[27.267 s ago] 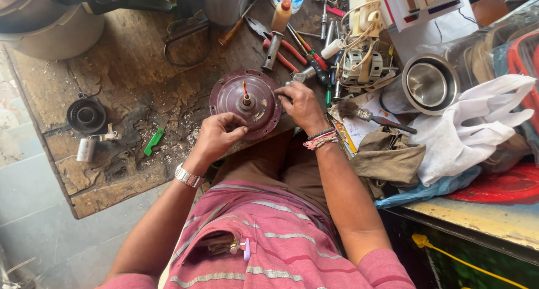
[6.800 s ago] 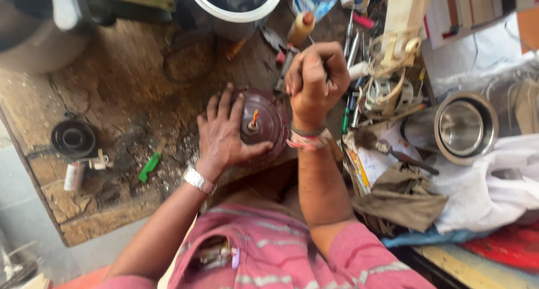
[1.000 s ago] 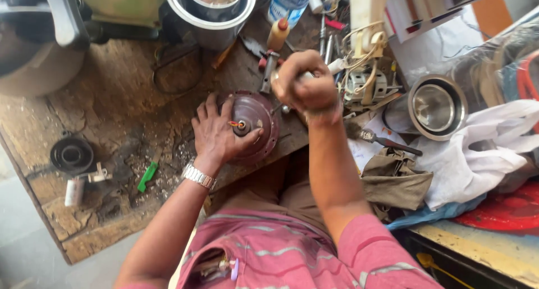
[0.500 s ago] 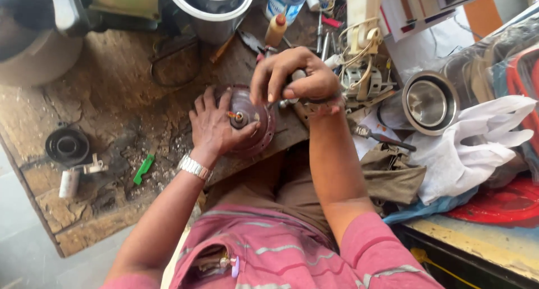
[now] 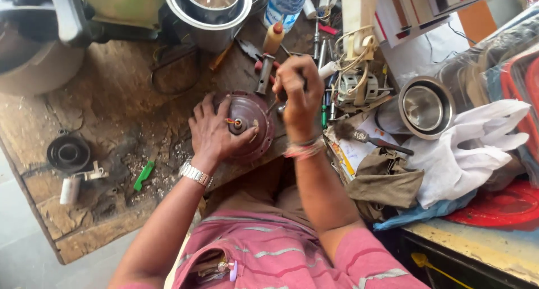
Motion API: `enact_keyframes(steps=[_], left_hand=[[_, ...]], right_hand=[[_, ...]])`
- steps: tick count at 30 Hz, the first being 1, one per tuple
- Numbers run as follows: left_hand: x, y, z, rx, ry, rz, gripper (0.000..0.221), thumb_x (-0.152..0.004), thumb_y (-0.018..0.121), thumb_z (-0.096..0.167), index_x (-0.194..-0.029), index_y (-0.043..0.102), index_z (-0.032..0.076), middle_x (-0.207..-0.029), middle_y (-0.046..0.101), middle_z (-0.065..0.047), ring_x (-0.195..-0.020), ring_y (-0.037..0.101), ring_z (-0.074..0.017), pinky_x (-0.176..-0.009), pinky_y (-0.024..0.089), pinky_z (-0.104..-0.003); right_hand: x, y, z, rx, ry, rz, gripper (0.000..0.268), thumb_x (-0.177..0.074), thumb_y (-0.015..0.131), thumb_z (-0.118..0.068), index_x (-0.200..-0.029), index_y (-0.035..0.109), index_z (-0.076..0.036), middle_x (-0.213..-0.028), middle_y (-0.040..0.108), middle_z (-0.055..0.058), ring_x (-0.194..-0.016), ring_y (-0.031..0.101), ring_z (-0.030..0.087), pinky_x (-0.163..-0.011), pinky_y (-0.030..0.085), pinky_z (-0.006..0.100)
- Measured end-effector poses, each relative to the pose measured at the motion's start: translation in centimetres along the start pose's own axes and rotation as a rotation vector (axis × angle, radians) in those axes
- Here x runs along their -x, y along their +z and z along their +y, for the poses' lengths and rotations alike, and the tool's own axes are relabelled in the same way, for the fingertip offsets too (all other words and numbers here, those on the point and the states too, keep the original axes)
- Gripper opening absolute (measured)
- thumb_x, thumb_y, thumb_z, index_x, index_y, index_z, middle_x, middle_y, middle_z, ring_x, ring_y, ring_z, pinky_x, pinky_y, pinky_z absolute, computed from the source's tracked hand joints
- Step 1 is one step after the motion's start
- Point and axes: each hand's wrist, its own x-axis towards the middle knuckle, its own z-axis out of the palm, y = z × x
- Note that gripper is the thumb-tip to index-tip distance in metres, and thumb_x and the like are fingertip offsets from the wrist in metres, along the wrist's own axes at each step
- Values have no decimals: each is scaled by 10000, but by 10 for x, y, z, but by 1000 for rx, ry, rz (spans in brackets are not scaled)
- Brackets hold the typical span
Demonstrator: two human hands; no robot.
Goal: The person disassembles a circular electrical component, removes a plastic cover, and uses a hammer and screwdriver to adjust the central shaft. They repeatedly tap and pry at the component while seated at a cluttered workbench.
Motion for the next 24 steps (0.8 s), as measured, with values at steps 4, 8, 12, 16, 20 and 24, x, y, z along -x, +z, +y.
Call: enact_keyframes(steps=[4,8,12,16,20,24], left_hand=[[3,2,-2,-23,37,51,973,-679,776,725,-1428,571,139,-1517,380,-222,-1367,360,-436,-1069,337,-575],[-5,-1,1,-2,-12,-32,982,-661,773,724,-1429,560,149,-1519,367,-207,-1349,350,-434,-1056,325,-572],[-4,7,-5,30,-7,14,964,-675,766,721,-1425,571,147,-1526,382,-201,-1366,357,-428,-1073,339,-567],[1,8,-3,20,-4,28,964,-689,762,734,-1443,574,163,-1523,376,-214,-1354,355,-433,-1046,339,-591],[3,6,-3,-2,19,48,947,-687,762,738,-1421,587,166,-1516,390,-206,-1349,362,-435,-1052,337,-586],[4,9,-7,2,12,32,950,-701,752,741,-1426,581,151,-1523,386,-216,-1348,369,-434,-1045,350,-574]], right_hand=[[-56,-22,-7,-369,67,-729,324,-1068,695,-270,-901,623,-2,-903,595,170,-781,570,266,-713,485,330],[-70,-21,-1,-806,325,-1020,309,-916,703,-229,-920,615,67,-624,574,97,-442,525,123,-412,430,232],[-8,-7,10,-189,180,95,201,-1046,630,-148,-955,606,29,-656,467,23,-478,398,83,-449,326,242],[27,15,14,158,-124,454,208,-1084,572,-187,-981,520,-14,-709,501,38,-551,438,100,-501,370,255],[12,1,4,33,-45,166,251,-1137,477,-230,-1021,546,-19,-785,552,38,-620,495,100,-533,429,229],[-15,-28,-9,-152,112,-347,260,-1083,605,-225,-960,610,3,-842,611,66,-660,553,146,-667,487,265]])
